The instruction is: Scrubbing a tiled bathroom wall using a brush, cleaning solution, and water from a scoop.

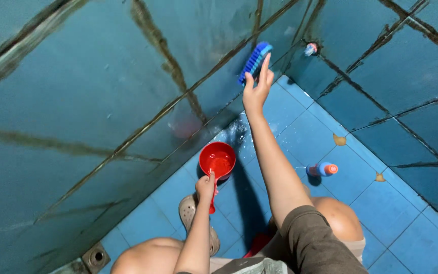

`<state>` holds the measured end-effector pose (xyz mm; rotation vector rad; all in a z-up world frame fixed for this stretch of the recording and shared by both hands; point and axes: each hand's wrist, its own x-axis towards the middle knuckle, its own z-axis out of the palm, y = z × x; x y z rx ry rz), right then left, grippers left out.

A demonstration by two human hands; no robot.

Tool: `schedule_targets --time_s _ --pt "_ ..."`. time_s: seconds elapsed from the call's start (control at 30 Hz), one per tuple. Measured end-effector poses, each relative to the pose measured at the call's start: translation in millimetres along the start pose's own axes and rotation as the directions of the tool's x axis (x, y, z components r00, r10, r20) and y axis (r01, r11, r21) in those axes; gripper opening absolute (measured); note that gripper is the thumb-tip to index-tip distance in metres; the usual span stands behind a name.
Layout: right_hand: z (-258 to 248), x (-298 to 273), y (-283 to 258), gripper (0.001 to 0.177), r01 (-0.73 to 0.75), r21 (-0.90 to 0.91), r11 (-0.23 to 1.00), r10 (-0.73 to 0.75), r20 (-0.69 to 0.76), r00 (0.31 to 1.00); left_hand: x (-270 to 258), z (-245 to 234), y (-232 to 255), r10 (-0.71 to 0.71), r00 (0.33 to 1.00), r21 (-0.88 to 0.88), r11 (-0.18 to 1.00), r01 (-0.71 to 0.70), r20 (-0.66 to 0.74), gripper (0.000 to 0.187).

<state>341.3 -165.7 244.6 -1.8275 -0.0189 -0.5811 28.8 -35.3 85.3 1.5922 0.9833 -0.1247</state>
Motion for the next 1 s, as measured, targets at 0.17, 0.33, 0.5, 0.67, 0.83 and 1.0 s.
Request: schedule_targets --time_s 0.17,0.33,0.5,0.67,0.83,1.0 --pt "5 43 9 0.084 0.279 -0.084 0.957 -0.288 -0.138 0.948 17 19 -3 -0.032 0.996 -0.003 0.999 0.032 0.088 0.047" --pt "26 48 95 0.077 -0.259 0.138 0.956 0.277 -0.130 0.952 25 23 3 0.038 0.986 0.138 0.989 -0.061 0.162 0.047" --pt "21 30 51 0.073 -0.309 0.152 0.939 0.331 -0.140 0.933 33 31 -12 -0.050 0.980 0.066 0.997 0.038 0.193 0.047" --pt "9 68 63 0.072 -0.017 0.049 0.999 0.026 -0.182 0.983 32 26 -14 -0.074 0.968 0.040 0.997 0.067 0.241 0.044" --pt "16 36 77 0.076 -0.587 0.304 0.750 0.606 0.039 0.794 53 17 -43 -0.054 0.988 0.232 0.972 0.020 0.142 0.037" --pt "21 6 76 0.078 -0.613 0.397 0.683 0.633 0.097 0.768 63 11 -54 0.009 0.998 0.476 0.879 -0.038 0.063 0.036"
